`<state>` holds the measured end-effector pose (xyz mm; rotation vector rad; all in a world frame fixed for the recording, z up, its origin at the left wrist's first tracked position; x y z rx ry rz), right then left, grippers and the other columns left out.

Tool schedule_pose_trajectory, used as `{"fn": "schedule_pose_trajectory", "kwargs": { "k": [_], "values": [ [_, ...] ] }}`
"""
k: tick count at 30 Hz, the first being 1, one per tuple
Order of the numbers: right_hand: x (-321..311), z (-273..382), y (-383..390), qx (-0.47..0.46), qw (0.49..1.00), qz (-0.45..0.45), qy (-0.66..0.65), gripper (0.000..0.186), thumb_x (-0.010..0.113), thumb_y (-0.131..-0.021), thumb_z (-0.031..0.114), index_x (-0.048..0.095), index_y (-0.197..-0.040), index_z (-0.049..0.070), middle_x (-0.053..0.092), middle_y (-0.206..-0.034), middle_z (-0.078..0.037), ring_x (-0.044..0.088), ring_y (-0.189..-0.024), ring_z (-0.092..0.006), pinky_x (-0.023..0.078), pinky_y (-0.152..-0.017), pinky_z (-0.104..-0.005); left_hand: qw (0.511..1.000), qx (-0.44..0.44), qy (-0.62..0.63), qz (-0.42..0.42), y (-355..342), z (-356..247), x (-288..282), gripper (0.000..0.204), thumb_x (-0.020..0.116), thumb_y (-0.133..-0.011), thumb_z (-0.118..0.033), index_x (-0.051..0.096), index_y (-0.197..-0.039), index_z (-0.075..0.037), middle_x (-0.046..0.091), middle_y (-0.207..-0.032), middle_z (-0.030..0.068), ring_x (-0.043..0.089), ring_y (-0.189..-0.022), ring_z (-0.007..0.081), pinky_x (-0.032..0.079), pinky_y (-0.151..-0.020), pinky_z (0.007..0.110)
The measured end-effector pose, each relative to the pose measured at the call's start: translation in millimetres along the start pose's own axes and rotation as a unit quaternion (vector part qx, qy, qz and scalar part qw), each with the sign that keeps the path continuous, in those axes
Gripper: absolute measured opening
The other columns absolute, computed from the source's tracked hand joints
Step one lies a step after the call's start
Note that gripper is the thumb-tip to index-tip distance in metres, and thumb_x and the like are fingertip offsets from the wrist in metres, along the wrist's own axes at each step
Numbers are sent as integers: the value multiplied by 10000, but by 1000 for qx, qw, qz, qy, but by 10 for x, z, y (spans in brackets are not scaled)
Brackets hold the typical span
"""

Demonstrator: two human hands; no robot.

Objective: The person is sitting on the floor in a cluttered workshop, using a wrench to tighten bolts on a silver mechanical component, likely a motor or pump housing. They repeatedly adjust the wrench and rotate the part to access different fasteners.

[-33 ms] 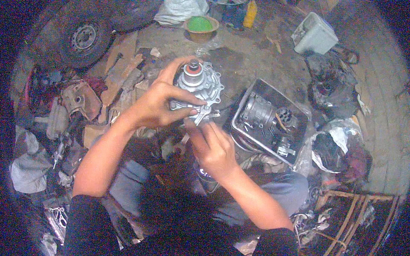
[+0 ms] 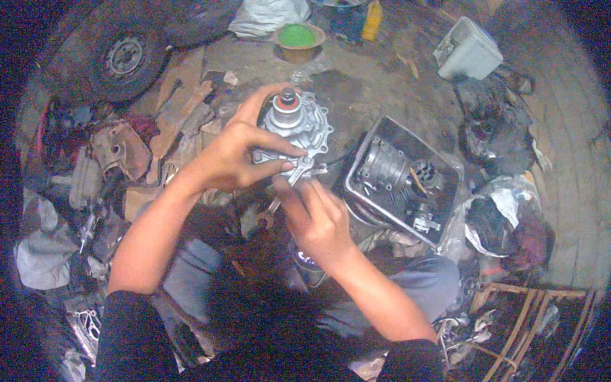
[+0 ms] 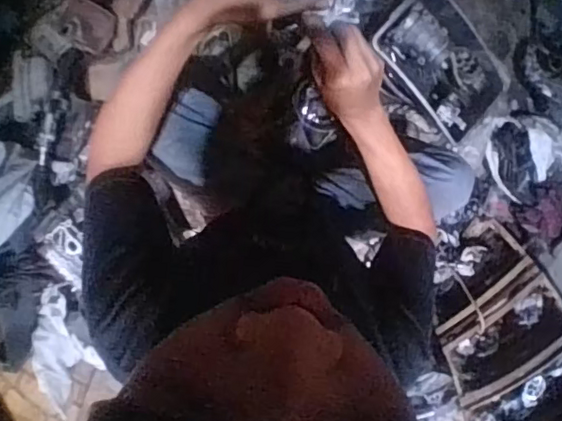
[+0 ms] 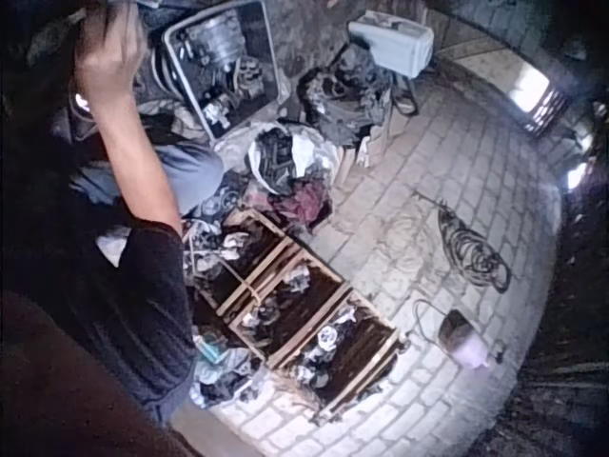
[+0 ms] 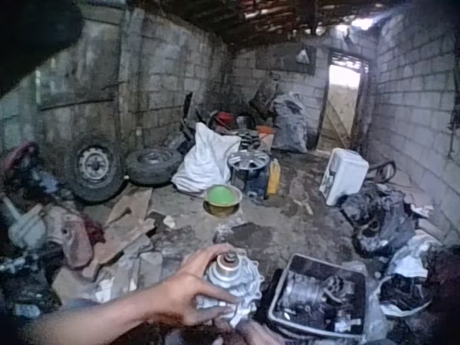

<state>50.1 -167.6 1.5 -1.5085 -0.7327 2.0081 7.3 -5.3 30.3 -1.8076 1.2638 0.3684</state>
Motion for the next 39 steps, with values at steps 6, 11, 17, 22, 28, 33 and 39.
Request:
{"fn": "schedule_pose_trajectory", "kwargs": {
  "k": [6,11,17,22,28,33,39],
  "values": [
    [-51,-113,98,21,994,-46,-92,429,667,-710,-124,677,-1134,-67,659,-867,-169,654,-703,-289,524,-641,-371,1000,8,-2,1,3,-25,-25,296,866,-716,-178,831,-1008,-212,371,-1563,238,342,-1460,416,261,-1199,490],
    [-97,-205,179,53,981,-115,-147,257,612,-858,-108,679,-1104,-81,707,-889,-177,685,-734,-266,536,-673,-344,1000,12,-9,6,-11,-37,-14,300,864,-715,-165,831,-1010,-211,365,-1562,242,345,-1460,416,260,-1204,481],
    [-136,-449,266,205,927,-124,-287,210,608,-974,84,731,-1045,-70,735,-893,-172,689,-743,-253,533,-689,-351,1000,6,-7,10,-12,-72,-32,336,866,-710,-142,829,-1037,-210,354,-1570,255,338,-1471,421,248,-1228,460],
    [-23,-518,300,357,781,-165,-486,300,605,-1013,197,655,-1120,-79,677,-805,-149,636,-645,-184,526,-544,-304,1000,22,-10,-10,6,-39,-12,292,845,-734,-192,821,-1025,-198,386,-1535,247,367,-1435,429,289,-1173,514],
    [41,-693,176,475,675,-174,-537,276,630,-1006,233,585,-1095,-24,635,-778,-117,592,-584,-173,496,-473,-306,1000,-1,-21,-5,1,-38,17,338,850,-728,-170,826,-1062,-215,378,-1559,235,370,-1454,416,270,-1218,464],
    [34,-832,59,520,692,-110,-489,233,658,-993,232,623,-1017,3,622,-744,-50,539,-569,-111,391,-457,-251,1000,-5,-27,-11,3,-36,10,333,846,-725,-137,827,-1050,-208,395,-1554,214,381,-1452,399,283,-1211,464],
    [-49,-958,-288,481,805,-5,-347,223,697,-961,199,691,-963,-24,653,-760,-39,544,-625,-99,416,-551,-280,1000,-8,19,-23,-6,7,-2,226,811,-760,-169,815,-984,-195,422,-1513,237,382,-1421,422,261,-1189,506]
  ]
}}
Point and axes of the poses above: each hand's wrist, its own y-axis away from the middle knuckle, its own x-axis out of the palm, z = x × y, the point moved 6 cm from there along -y, towards the middle knuckle
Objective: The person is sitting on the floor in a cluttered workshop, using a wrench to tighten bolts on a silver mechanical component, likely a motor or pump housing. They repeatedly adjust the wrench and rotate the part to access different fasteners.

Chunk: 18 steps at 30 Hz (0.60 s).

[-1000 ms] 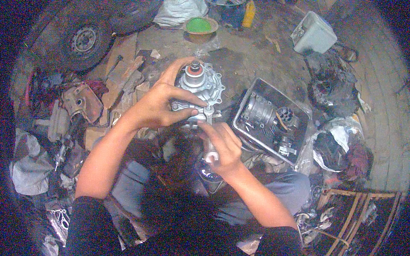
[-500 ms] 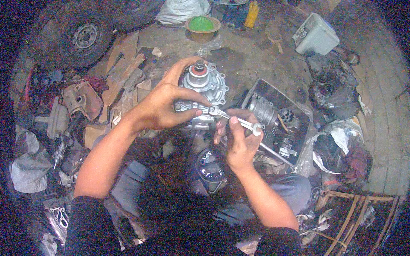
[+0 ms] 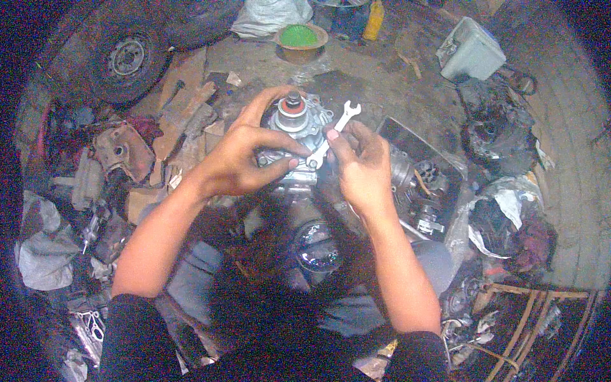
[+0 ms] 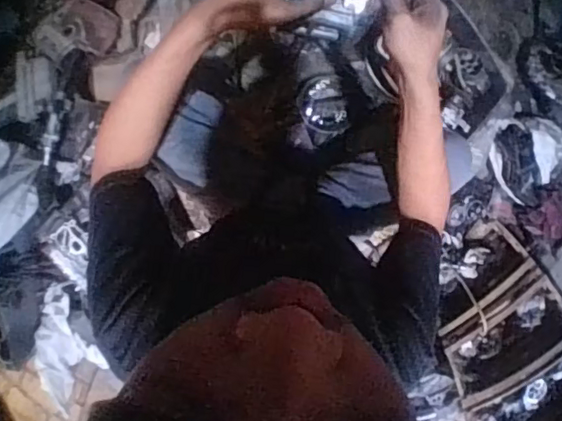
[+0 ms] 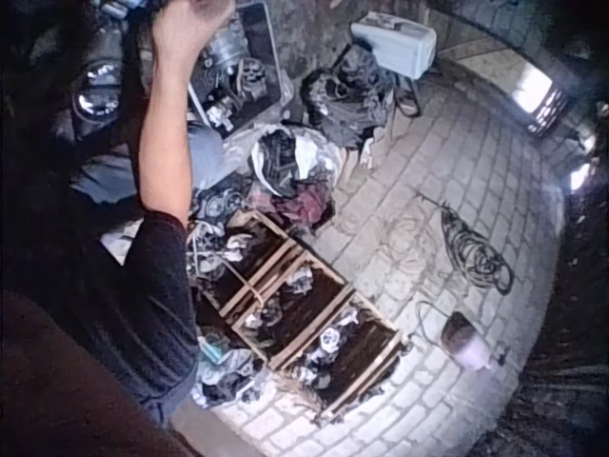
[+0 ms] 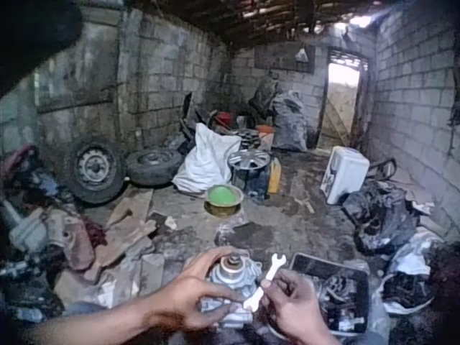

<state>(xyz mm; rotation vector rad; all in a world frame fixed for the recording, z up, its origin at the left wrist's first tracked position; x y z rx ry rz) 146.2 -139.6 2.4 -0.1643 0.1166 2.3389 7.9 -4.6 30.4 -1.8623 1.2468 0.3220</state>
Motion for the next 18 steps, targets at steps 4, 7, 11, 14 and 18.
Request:
{"fn": "schedule_pose_trajectory", "kwargs": {
  "k": [4,7,11,14,18],
  "values": [
    [67,96,-87,-33,999,8,41,189,704,-951,164,699,-948,-24,664,-761,-56,591,-675,-120,458,-608,-304,1000,-5,3,-3,-12,-25,-14,201,799,-757,-156,790,-957,-173,441,-1491,226,397,-1406,422,269,-1181,505],
    [104,269,-109,-64,997,16,48,177,707,-945,148,704,-931,-29,667,-764,-51,602,-701,-118,464,-622,-299,1000,-1,-2,-11,-7,-48,-33,205,773,-761,-126,755,-962,-163,461,-1467,220,405,-1397,425,275,-1175,514],
    [86,362,-158,-78,993,53,68,175,696,-956,136,698,-959,-39,669,-758,-61,612,-645,-127,464,-576,-294,999,-11,9,-38,-36,-55,-68,222,713,-769,-51,686,-982,-109,520,-1405,202,478,-1340,405,355,-1130,479],
    [57,334,-199,-50,995,82,-16,205,675,-981,135,636,-1030,-60,672,-784,-98,623,-552,-151,462,-471,-288,998,-3,26,-61,-85,-80,-126,230,679,-768,-9,646,-988,-67,573,-1333,195,553,-1267,390,429,-1073,445],
    [-19,460,-90,-64,996,44,-32,453,665,-960,16,423,-1334,-64,668,-819,-109,662,-595,-163,517,-477,-286,996,10,25,-81,-95,-71,-170,221,657,-760,7,629,-975,-37,631,-1209,200,601,-1213,382,476,-1024,434]
  ]
}}
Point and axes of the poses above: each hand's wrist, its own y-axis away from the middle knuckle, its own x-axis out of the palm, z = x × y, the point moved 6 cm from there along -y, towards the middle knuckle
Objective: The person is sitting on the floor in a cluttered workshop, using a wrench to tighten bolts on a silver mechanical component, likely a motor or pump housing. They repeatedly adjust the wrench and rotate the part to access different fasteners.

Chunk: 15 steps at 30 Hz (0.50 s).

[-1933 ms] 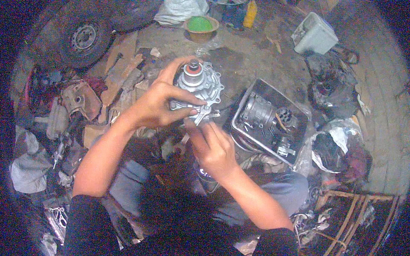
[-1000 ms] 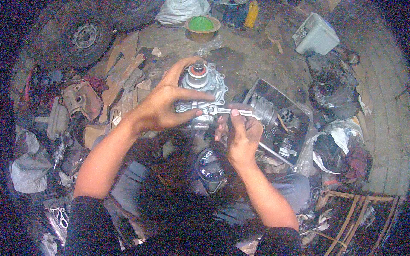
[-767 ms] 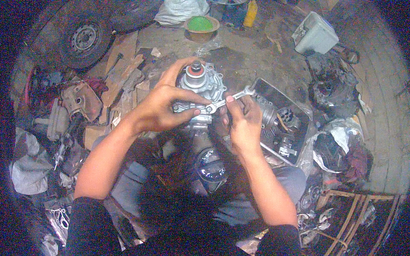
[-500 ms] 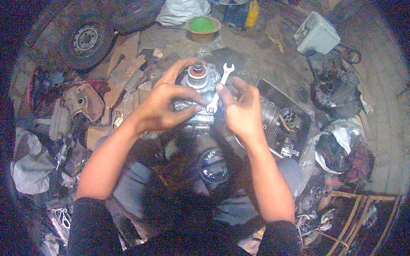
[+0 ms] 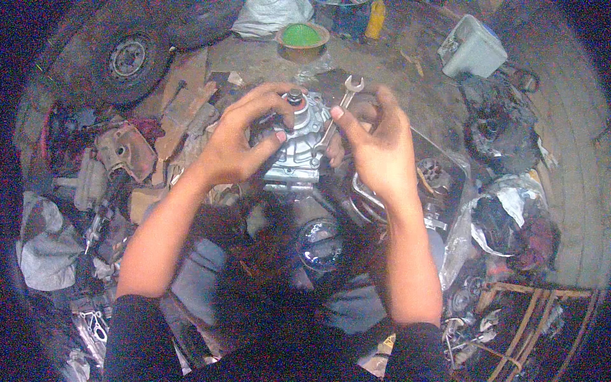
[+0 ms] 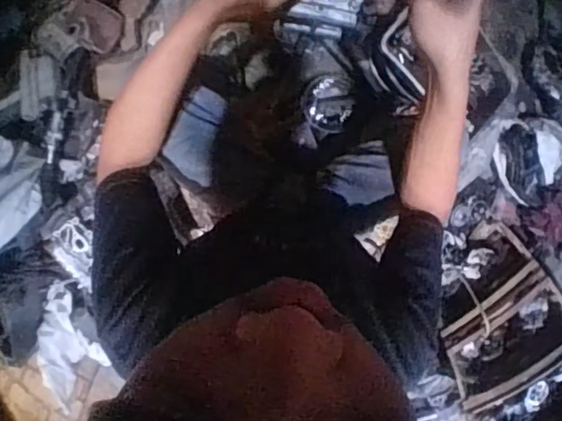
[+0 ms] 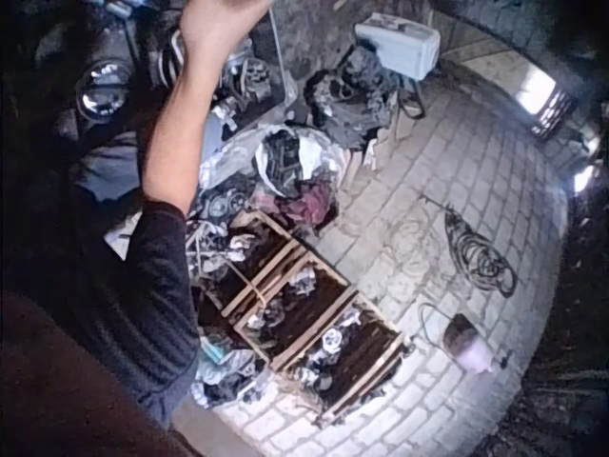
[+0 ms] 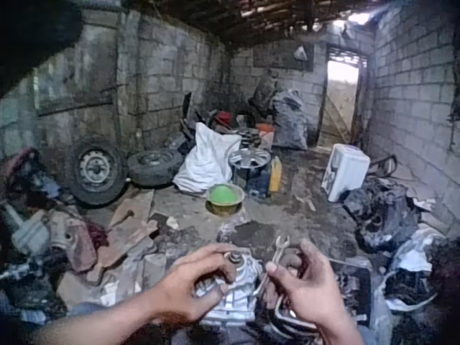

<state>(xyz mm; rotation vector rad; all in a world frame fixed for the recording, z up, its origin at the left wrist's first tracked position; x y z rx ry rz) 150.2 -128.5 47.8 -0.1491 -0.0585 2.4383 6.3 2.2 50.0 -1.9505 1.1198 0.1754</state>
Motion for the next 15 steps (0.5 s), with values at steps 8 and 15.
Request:
{"fn": "schedule_pose_trajectory", "kwargs": {
  "k": [8,15],
  "values": [
    [73,257,286,-137,985,-18,104,417,636,-947,-55,527,-1344,9,658,-786,-65,654,-652,-127,526,-585,-262,1000,4,5,23,-53,44,-8,190,649,-781,-53,640,-966,-9,633,-1284,201,583,-1271,341,418,-1104,431],
    [44,203,300,-164,981,-24,95,352,642,-910,-73,600,-1247,20,706,-894,-95,661,-687,-114,523,-617,-281,998,44,34,-11,-74,30,-13,172,637,-742,11,635,-913,-4,660,-1058,169,640,-1107,347,502,-964,413]
  ]
}}
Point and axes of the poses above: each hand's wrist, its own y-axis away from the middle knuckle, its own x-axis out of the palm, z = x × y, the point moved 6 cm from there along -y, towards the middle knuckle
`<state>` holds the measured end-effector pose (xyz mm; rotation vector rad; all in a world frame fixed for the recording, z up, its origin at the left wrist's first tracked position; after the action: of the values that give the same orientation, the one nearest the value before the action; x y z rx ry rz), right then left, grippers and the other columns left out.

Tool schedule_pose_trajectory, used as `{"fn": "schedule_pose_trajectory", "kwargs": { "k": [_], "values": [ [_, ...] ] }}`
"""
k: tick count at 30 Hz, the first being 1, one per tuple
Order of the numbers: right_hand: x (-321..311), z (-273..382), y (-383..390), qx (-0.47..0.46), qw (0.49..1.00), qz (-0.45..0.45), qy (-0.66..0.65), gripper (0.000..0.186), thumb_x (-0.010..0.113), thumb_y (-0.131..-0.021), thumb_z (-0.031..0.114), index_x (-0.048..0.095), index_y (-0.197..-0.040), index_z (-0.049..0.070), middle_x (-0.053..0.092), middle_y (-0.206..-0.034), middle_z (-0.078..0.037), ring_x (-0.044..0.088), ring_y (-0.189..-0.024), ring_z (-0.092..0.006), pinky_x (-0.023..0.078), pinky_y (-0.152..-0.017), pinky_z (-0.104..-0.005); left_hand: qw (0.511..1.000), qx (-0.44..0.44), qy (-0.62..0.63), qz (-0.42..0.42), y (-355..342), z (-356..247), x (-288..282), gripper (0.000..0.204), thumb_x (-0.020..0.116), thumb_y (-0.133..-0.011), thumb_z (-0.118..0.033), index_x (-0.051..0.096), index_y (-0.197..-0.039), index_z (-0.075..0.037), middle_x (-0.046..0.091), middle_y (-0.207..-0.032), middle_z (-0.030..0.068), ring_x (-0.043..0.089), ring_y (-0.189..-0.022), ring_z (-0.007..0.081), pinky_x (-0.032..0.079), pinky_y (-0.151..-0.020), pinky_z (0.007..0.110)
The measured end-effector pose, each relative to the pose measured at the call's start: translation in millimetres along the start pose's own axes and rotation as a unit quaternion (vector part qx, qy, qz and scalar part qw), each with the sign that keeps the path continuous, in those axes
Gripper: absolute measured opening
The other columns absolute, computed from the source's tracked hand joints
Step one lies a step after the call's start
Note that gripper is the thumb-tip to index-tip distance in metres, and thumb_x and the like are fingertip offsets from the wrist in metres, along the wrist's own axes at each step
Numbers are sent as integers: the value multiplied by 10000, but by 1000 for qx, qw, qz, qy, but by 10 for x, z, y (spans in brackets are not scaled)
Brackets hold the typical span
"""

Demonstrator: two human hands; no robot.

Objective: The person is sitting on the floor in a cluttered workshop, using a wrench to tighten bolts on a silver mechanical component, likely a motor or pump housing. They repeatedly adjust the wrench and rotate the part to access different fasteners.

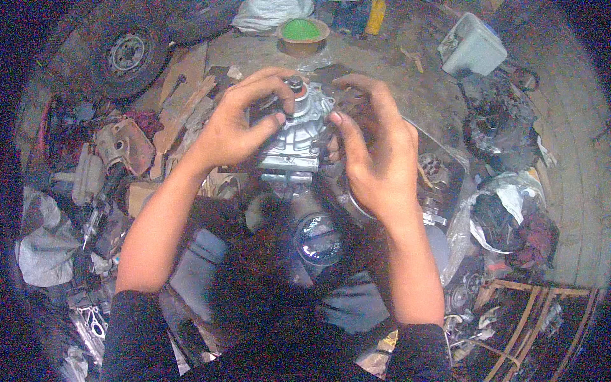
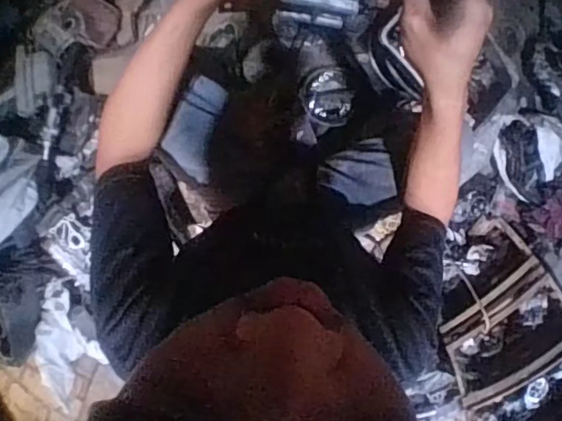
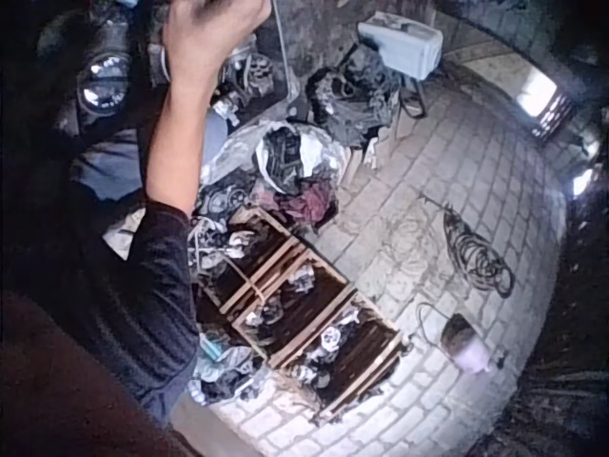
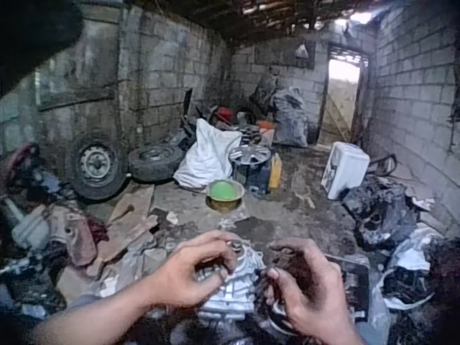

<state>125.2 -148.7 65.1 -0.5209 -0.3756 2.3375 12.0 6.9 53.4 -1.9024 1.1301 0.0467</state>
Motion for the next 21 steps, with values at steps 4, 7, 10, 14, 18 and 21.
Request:
{"fn": "schedule_pose_trajectory", "kwargs": {
  "k": [4,7,10,14,18,21],
  "values": [
    [-2,30,9,12,1000,9,-15,347,639,-912,-76,603,-1242,23,708,-946,-107,660,-699,-109,520,-608,-277,999,-28,2,24,17,34,0,157,650,-777,-44,639,-929,-8,647,-1194,180,606,-1199,324,449,-1046,417],
    [9,39,16,16,1000,0,-20,343,639,-912,-78,606,-1239,21,707,-906,-95,655,-682,-103,516,-594,-274,1000,-7,-6,13,1,5,1,165,632,-750,-16,636,-914,-8,652,-1126,179,620,-1163,337,470,-1019,419],
    [-2,45,5,-5,1000,5,18,341,645,-909,-78,610,-1233,23,717,-880,-90,650,-656,-100,516,-584,-275,1000,13,-8,-4,-3,-20,-5,182,611,-723,11,634,-902,-7,657,-1055,176,635,-1124,351,492,-988,420],
    [32,58,18,-13,999,7,29,328,670,-899,-61,622,-1210,31,733,-886,-95,668,-657,-109,526,-595,-278,1000,8,-7,-7,-2,-30,-5,191,601,-715,8,632,-903,-7,655,-1066,177,633,-1129,352,489,-993,419],
    [26,47,21,-32,997,-4,72,318,739,-875,6,634,-1173,49,736,-904,-114,709,-704,-156,545,-630,-302,1000,-22,5,20,2,10,6,192,616,-734,-12,638,-925,-5,645,-1147,183,616,-1168,339,462,-1031,420],
    [49,46,35,-38,994,-18,104,324,777,-857,52,641,-1151,57,732,-906,-127,727,-737,-194,553,-658,-321,998,-39,-2,49,11,43,4,190,638,-770,-45,645,-955,-4,636,-1283,196,579,-1268,323,414,-1103,427]
  ]
}}
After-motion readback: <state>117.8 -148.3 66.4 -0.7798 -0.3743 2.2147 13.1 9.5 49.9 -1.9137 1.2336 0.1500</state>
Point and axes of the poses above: each hand's wrist, its own y-axis away from the middle knuckle, its own x-axis out of the palm, z = x × y, the point moved 6 cm from there along -y, towards the middle knuckle
